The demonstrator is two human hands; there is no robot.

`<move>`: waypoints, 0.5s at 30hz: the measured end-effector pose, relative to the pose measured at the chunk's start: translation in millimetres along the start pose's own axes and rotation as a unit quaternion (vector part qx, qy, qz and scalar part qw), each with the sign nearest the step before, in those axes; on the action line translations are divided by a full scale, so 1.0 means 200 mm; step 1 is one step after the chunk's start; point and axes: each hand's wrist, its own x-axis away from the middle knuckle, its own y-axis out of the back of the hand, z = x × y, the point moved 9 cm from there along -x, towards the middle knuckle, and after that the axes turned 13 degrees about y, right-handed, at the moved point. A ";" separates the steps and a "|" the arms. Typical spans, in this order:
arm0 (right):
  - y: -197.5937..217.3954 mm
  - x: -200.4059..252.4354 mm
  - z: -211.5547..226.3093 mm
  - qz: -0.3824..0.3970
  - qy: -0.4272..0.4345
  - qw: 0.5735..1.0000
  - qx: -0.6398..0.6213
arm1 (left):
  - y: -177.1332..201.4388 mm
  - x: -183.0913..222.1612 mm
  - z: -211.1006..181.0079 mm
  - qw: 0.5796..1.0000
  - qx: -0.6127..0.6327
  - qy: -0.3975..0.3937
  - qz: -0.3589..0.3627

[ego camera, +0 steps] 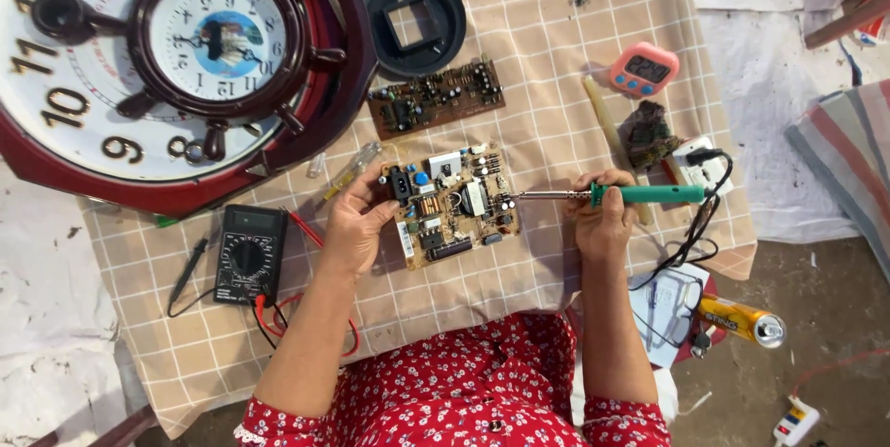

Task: Soldering electronic components onto a circuit board using a soldering iron at a repair station.

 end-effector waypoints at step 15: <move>-0.08 -0.03 0.08 -0.042 0.014 0.999 0.003 | -0.18 0.03 -0.25 0.829 -0.507 -0.150 -0.183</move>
